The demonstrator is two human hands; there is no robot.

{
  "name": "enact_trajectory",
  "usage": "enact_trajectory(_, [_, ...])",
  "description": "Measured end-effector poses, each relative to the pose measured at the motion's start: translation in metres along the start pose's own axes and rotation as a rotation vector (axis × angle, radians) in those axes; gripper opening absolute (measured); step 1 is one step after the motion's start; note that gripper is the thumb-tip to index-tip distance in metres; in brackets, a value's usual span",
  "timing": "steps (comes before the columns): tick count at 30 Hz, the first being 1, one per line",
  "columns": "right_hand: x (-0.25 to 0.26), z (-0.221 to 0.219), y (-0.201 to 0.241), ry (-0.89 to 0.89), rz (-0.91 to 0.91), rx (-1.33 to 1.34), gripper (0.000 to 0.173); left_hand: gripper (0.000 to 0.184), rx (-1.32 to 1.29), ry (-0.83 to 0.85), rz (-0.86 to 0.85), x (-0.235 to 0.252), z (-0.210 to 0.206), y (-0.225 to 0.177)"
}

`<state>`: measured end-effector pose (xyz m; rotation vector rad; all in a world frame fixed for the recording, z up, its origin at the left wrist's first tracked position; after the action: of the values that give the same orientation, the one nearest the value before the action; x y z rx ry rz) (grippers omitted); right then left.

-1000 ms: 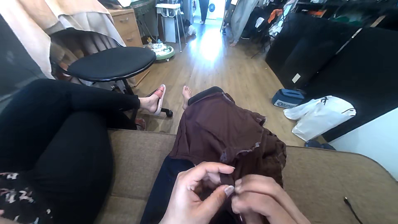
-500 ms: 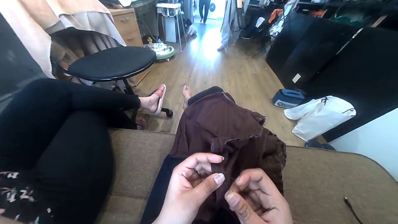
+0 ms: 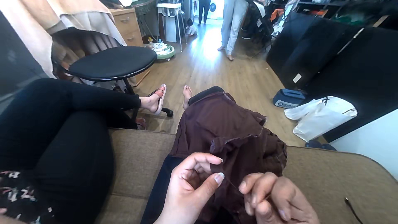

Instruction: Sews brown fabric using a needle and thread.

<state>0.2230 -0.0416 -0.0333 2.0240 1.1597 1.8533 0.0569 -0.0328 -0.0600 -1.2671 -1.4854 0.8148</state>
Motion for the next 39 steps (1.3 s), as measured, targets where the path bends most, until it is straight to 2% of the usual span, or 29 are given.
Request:
enact_trajectory(4, [0.002, 0.003, 0.001, -0.065, -0.058, 0.060, 0.010, 0.023, 0.140, 0.032, -0.084, -0.002, -0.004, -0.003])
enact_trajectory(12, [-0.001, 0.011, -0.003, -0.106, -0.135, 0.094, 0.015, 0.023, 0.375, -0.078, -0.281, -0.007, -0.005, -0.008])
enact_trajectory(17, [0.006, 0.019, 0.004, -0.170, -0.105, 0.133, 0.007, 0.023, 0.310, -0.061, -0.205, -0.004, 0.001, -0.006])
enact_trajectory(20, [0.009, 0.022, 0.007, -0.192, -0.085, 0.171, 0.008, 0.024, 0.245, -0.048, -0.165, -0.004, 0.002, -0.004])
enact_trajectory(25, [0.008, 0.020, 0.007, -0.064, -0.095, -0.072, 0.011, 0.024, 0.169, -0.036, -0.144, -0.003, 0.004, -0.005])
enact_trajectory(32, [0.003, 0.014, 0.001, 0.043, -0.157, -0.253, 0.022, 0.022, 0.131, -0.039, -0.111, -0.003, 0.004, -0.004])
enact_trajectory(34, [0.001, 0.011, -0.003, 0.085, -0.177, -0.324, 0.019, 0.022, 0.111, -0.026, -0.090, -0.003, 0.004, -0.005])
enact_trajectory(36, [0.000, 0.007, -0.004, 0.132, -0.122, -0.421, 0.011, 0.024, 0.075, -0.003, -0.058, -0.002, 0.004, -0.005])
enact_trajectory(39, [-0.001, -0.002, -0.002, 0.198, 0.002, -0.578, 0.010, 0.025, 0.007, 0.018, -0.019, -0.001, 0.003, -0.002])
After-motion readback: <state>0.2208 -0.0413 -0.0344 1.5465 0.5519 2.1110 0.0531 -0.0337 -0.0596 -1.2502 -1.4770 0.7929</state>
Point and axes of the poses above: each hand's wrist, its own x-axis towards the middle knuckle, its own z-axis out of the back of the hand, y = z × x, the point moved 8 cm from there along x, towards the middle knuckle, and after that the axes turned 14 degrees about z, right-handed, at the moved point
